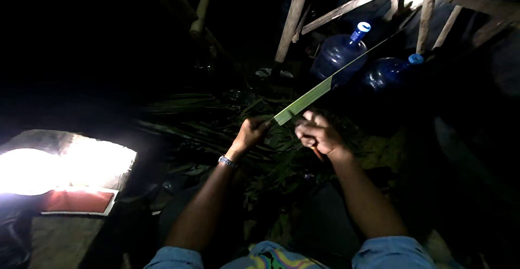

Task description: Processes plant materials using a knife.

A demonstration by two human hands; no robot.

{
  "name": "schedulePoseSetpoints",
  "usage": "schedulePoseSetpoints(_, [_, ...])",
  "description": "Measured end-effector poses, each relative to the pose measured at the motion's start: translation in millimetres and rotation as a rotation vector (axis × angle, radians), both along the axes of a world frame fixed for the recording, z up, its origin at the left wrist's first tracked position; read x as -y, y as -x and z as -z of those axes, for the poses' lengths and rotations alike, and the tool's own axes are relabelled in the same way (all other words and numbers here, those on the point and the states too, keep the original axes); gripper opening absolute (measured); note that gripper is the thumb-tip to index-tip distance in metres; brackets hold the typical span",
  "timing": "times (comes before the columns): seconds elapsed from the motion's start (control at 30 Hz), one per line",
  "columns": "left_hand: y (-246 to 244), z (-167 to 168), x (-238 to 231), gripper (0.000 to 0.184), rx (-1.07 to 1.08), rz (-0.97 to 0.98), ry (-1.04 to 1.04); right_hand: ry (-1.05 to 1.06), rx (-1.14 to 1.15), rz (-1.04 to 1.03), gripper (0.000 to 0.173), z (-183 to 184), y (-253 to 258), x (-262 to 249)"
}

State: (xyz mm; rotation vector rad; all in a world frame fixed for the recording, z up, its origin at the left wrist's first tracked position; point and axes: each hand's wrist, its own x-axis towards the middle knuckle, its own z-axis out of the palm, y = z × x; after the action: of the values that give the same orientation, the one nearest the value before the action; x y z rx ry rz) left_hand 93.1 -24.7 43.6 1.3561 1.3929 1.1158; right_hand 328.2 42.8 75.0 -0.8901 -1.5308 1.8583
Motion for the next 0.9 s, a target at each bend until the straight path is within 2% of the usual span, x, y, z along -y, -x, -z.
schedulePoseSetpoints(0.07, [-4,2,1,0.021,0.062,0.004,-0.025,0.046,0.058,-0.156,0.002,2,23,11])
schedulePoseSetpoints(0.1, [-6,2,2,0.019,0.103,0.019,-0.027,0.068,0.046,-0.177,0.005,3,30,14])
schedulePoseSetpoints(0.17, [-7,-1,5,0.018,0.194,0.062,0.002,0.103,0.013,-0.211,0.035,4,35,15])
schedulePoseSetpoints(0.23, [-8,-5,7,0.018,0.28,0.081,0.048,0.103,0.01,-0.2,0.044,5,33,13])
schedulePoseSetpoints(0.4, [-8,-13,8,0.018,0.397,0.126,0.116,-0.015,0.011,-0.125,0.041,2,26,13])
schedulePoseSetpoints(0.57, [-3,-17,8,0.022,0.457,0.226,0.19,-0.142,0.026,-0.172,0.038,0,17,10])
schedulePoseSetpoints(0.77, [5,-20,7,0.026,0.498,0.326,0.266,-0.19,0.049,-0.181,0.038,-3,10,9])
schedulePoseSetpoints(0.9, [1,-23,9,0.023,0.456,0.261,0.253,-0.195,0.052,-0.146,0.037,-2,11,9])
